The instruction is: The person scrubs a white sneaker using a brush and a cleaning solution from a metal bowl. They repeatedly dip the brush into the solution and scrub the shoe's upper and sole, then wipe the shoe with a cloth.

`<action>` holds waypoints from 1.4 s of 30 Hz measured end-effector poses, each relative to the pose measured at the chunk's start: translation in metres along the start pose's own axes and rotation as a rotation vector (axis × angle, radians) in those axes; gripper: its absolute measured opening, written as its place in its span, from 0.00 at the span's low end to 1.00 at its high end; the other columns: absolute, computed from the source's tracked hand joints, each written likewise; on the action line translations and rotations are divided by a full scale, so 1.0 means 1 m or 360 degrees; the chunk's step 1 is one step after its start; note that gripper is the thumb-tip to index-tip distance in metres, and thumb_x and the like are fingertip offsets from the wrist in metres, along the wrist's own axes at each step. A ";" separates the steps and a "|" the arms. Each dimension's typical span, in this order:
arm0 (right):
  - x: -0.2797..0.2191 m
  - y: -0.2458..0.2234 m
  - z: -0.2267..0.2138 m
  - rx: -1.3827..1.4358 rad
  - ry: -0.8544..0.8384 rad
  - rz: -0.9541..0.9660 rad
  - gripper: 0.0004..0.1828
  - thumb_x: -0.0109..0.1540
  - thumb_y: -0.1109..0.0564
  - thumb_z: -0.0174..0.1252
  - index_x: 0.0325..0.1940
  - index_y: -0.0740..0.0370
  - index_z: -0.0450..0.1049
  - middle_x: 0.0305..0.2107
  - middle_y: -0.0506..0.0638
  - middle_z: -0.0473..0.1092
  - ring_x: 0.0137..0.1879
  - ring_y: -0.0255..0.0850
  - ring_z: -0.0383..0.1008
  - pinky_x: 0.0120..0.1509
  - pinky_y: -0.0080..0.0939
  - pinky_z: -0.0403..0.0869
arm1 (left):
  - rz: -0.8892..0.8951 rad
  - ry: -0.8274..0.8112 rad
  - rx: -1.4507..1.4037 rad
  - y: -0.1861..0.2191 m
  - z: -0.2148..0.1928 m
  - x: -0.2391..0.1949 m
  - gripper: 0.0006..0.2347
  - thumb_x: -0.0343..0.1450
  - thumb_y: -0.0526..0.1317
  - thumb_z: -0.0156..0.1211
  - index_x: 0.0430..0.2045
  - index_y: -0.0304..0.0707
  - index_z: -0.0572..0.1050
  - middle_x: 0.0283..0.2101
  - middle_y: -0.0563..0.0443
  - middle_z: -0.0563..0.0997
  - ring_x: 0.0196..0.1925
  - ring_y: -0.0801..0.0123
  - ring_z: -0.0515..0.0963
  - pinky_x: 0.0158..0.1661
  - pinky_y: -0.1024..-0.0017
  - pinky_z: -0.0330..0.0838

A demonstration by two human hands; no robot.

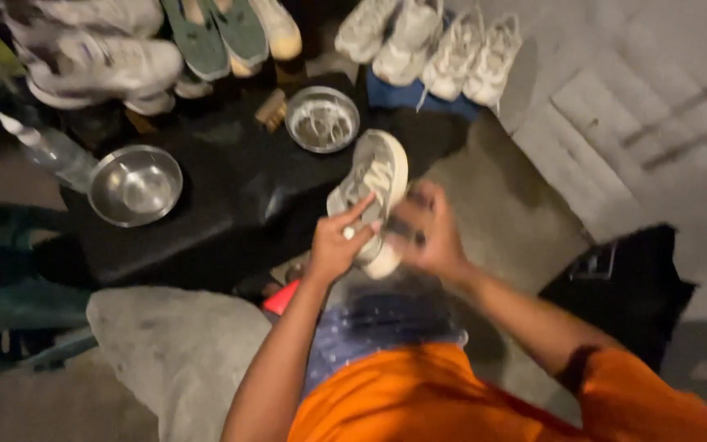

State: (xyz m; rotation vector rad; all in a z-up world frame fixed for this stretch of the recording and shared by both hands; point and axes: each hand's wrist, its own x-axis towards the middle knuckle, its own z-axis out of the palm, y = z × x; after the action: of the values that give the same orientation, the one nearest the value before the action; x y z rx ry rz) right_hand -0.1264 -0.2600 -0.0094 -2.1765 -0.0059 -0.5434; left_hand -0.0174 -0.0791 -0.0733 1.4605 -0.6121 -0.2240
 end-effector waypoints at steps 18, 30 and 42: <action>-0.022 0.010 0.004 -0.0650 0.0246 -0.0173 0.40 0.53 0.39 0.72 0.69 0.40 0.71 0.67 0.66 0.52 0.70 0.69 0.60 0.74 0.72 0.54 | 0.0030 0.0152 -0.0010 0.061 0.013 0.014 0.20 0.64 0.36 0.69 0.51 0.56 0.80 0.46 0.47 0.85 0.55 0.64 0.80 0.55 0.68 0.74; -0.035 0.033 -0.002 -0.0461 0.0477 0.0060 0.35 0.55 0.47 0.74 0.67 0.44 0.75 0.66 0.63 0.55 0.70 0.63 0.63 0.73 0.61 0.61 | -0.0284 0.0230 0.0360 0.065 0.048 0.030 0.16 0.68 0.36 0.63 0.50 0.51 0.81 0.49 0.42 0.84 0.56 0.50 0.79 0.58 0.58 0.72; -0.053 0.029 0.012 -0.0102 0.0335 -0.0528 0.36 0.49 0.37 0.75 0.58 0.52 0.80 0.65 0.71 0.54 0.67 0.67 0.64 0.71 0.60 0.64 | -0.0427 0.0174 0.0324 0.115 0.039 0.022 0.17 0.68 0.34 0.60 0.53 0.49 0.79 0.51 0.34 0.82 0.58 0.41 0.77 0.57 0.53 0.72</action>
State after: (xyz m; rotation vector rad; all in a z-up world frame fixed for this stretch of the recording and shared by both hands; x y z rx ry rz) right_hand -0.1645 -0.2592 -0.0584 -2.1825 -0.2418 -0.9705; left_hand -0.0448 -0.1094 0.0436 1.7401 -0.3564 -0.2953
